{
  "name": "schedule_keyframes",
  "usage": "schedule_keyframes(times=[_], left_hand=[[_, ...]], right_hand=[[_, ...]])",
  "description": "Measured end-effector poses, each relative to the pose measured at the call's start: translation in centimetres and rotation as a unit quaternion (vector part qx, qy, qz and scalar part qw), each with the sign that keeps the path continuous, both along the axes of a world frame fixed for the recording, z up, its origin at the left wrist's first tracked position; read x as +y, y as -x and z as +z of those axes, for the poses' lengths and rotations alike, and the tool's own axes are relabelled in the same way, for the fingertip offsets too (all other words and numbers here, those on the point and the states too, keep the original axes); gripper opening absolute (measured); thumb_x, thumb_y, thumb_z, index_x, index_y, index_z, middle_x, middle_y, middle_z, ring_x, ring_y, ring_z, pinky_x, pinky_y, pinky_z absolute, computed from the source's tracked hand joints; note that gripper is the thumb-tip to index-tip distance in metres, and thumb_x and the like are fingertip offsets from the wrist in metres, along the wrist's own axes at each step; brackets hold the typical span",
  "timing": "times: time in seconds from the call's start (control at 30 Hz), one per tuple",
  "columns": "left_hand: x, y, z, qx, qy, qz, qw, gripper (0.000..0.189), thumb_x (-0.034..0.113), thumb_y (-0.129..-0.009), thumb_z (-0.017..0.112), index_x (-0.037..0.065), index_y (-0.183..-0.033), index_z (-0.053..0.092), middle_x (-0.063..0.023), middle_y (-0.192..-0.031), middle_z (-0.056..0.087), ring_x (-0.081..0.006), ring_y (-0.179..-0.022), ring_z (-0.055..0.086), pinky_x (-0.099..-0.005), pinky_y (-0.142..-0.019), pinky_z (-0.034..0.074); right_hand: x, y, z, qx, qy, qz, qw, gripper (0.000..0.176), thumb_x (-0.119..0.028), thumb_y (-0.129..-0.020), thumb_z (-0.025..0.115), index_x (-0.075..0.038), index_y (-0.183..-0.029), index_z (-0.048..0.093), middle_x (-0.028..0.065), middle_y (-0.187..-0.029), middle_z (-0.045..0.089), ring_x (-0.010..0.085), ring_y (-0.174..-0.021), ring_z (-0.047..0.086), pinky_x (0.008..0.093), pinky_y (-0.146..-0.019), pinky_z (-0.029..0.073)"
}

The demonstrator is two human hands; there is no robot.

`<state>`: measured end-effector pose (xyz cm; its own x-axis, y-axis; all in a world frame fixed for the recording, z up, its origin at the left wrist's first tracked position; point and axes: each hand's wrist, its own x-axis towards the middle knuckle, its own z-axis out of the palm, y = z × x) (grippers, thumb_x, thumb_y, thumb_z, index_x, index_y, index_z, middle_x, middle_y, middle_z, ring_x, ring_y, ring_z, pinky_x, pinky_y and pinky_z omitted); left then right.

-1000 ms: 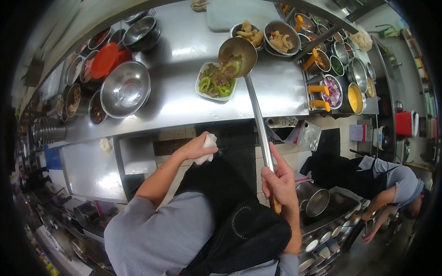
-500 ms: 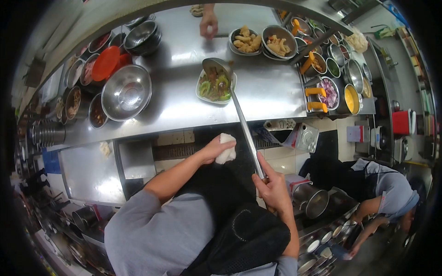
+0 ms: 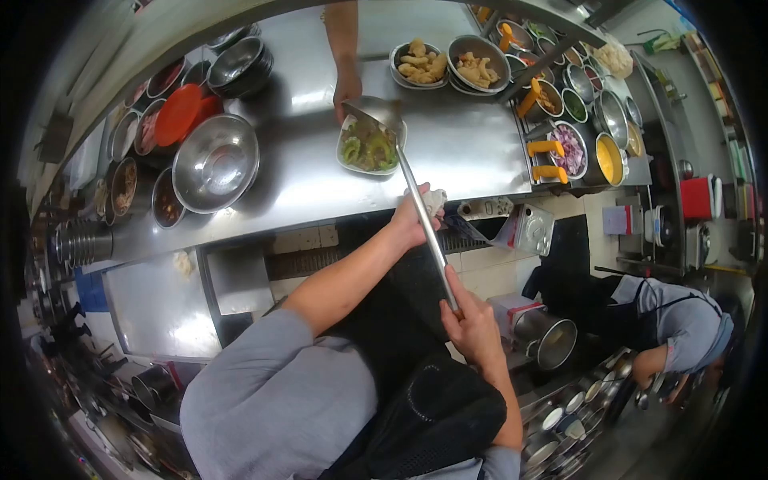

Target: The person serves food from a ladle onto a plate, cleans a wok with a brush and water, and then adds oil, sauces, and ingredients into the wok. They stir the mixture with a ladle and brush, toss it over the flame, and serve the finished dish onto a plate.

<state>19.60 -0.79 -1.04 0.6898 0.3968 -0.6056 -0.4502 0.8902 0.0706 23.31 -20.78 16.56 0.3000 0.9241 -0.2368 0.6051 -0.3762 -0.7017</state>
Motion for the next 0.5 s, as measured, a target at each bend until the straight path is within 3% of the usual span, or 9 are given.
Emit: schedule_keyframes(times=[0.07, 0.13, 0.2, 0.23, 0.3, 0.33, 0.37, 0.43, 0.5], left_hand=[[-0.5, 0.5, 0.6, 0.019, 0.028, 0.048, 0.998, 0.019, 0.031, -0.094, 0.059, 0.012, -0.095, 0.06, -0.0049, -0.084, 0.063, -0.0181, -0.066, 0.057, -0.0286, -0.052, 0.041], [-0.7, 1.3, -1.3, 0.018, 0.033, 0.026, 0.999, 0.018, 0.031, -0.094, 0.06, 0.013, -0.096, 0.06, -0.0046, -0.084, 0.063, -0.0183, -0.067, 0.058, -0.0288, -0.052, 0.041], [-1.3, 2.7, -0.1, 0.057, 0.028, -0.014, 0.998, 0.022, 0.035, -0.093, 0.061, 0.013, -0.096, 0.061, -0.003, -0.082, 0.064, -0.0182, -0.069, 0.059, -0.0275, -0.052, 0.04], [-1.8, 3.4, -0.2, 0.06, 0.024, -0.021, 0.998, 0.022, 0.035, -0.093, 0.061, 0.013, -0.096, 0.061, -0.003, -0.082, 0.064, -0.0182, -0.069, 0.059, -0.0275, -0.052, 0.04], [-3.3, 4.3, -0.7, 0.067, -0.031, -0.135, 0.988, 0.026, 0.038, -0.094, 0.06, 0.013, -0.098, 0.062, -0.0022, -0.083, 0.065, -0.0176, -0.068, 0.06, -0.0263, -0.052, 0.039], [-4.4, 4.4, -1.2, 0.082, -0.048, -0.16, 0.983, 0.032, 0.043, -0.092, 0.062, 0.013, -0.104, 0.06, -0.005, -0.086, 0.068, -0.0182, -0.065, 0.059, -0.0285, -0.048, 0.034], [-5.5, 4.8, -2.5, 0.072, -0.066, -0.201, 0.975, 0.031, 0.039, -0.094, 0.061, 0.011, -0.108, 0.059, -0.0062, -0.091, 0.069, -0.0198, -0.072, 0.064, -0.0303, -0.052, 0.044], [-8.4, 4.5, -1.2, 0.078, -0.072, -0.234, 0.966, 0.025, 0.032, -0.096, 0.058, 0.01, -0.108, 0.058, -0.0093, -0.096, 0.069, -0.0222, -0.082, 0.069, -0.0317, -0.06, 0.053], [-11.1, 4.5, -0.9, 0.09, -0.098, -0.322, 0.937, 0.023, 0.025, -0.096, 0.058, 0.008, -0.112, 0.056, -0.0117, -0.1, 0.07, -0.0247, -0.092, 0.07, -0.034, -0.07, 0.057]], right_hand=[[-0.2, 0.0, -0.2, 0.03, 0.018, -0.021, 0.999, 0.059, -0.005, -0.086, 0.066, -0.013, -0.142, 0.05, 0.0186, -0.079, 0.063, 0.0241, -0.057, 0.061, 0.0334, -0.057, 0.048], [-0.3, -0.3, -0.7, 0.059, 0.031, -0.042, 0.997, 0.059, -0.005, -0.087, 0.066, -0.012, -0.143, 0.049, 0.0159, -0.077, 0.063, 0.0196, -0.053, 0.059, 0.031, -0.053, 0.047], [-0.7, -0.6, -1.9, 0.323, 0.019, -0.13, 0.937, 0.062, -0.003, -0.09, 0.062, -0.011, -0.149, 0.041, 0.0104, -0.072, 0.059, 0.0124, -0.044, 0.052, 0.0263, -0.041, 0.039], [-1.0, -0.8, -1.8, 0.326, 0.013, -0.135, 0.935, 0.062, -0.003, -0.09, 0.062, -0.011, -0.149, 0.041, 0.0104, -0.072, 0.059, 0.0124, -0.044, 0.052, 0.0263, -0.041, 0.039], [-2.0, -1.5, -1.0, 0.595, -0.032, -0.216, 0.773, 0.064, -0.004, -0.095, 0.054, -0.013, -0.154, 0.029, 0.0056, -0.07, 0.053, 0.0099, -0.038, 0.043, 0.0239, -0.034, 0.033], [-2.9, -2.3, -0.9, 0.697, -0.067, -0.2, 0.685, 0.064, -0.007, -0.098, 0.046, -0.014, -0.156, 0.02, 0.0054, -0.068, 0.044, 0.0089, -0.037, 0.039, 0.0248, -0.03, 0.034], [-4.4, -2.7, -0.8, 0.776, -0.103, -0.224, 0.581, 0.063, -0.01, -0.1, 0.041, -0.015, -0.156, 0.013, 0.0039, -0.067, 0.039, 0.0071, -0.035, 0.036, 0.0239, -0.029, 0.035], [-8.3, -2.3, -0.9, 0.835, -0.18, -0.242, 0.46, 0.063, -0.012, -0.101, 0.038, -0.016, -0.157, 0.008, 0.0029, -0.067, 0.037, 0.0055, -0.035, 0.035, 0.0228, -0.029, 0.035], [-14.1, -0.7, -1.9, 0.833, -0.255, -0.244, 0.425, 0.062, -0.012, -0.102, 0.036, -0.017, -0.157, 0.006, 0.0013, -0.068, 0.037, 0.0042, -0.035, 0.033, 0.022, -0.029, 0.034]])
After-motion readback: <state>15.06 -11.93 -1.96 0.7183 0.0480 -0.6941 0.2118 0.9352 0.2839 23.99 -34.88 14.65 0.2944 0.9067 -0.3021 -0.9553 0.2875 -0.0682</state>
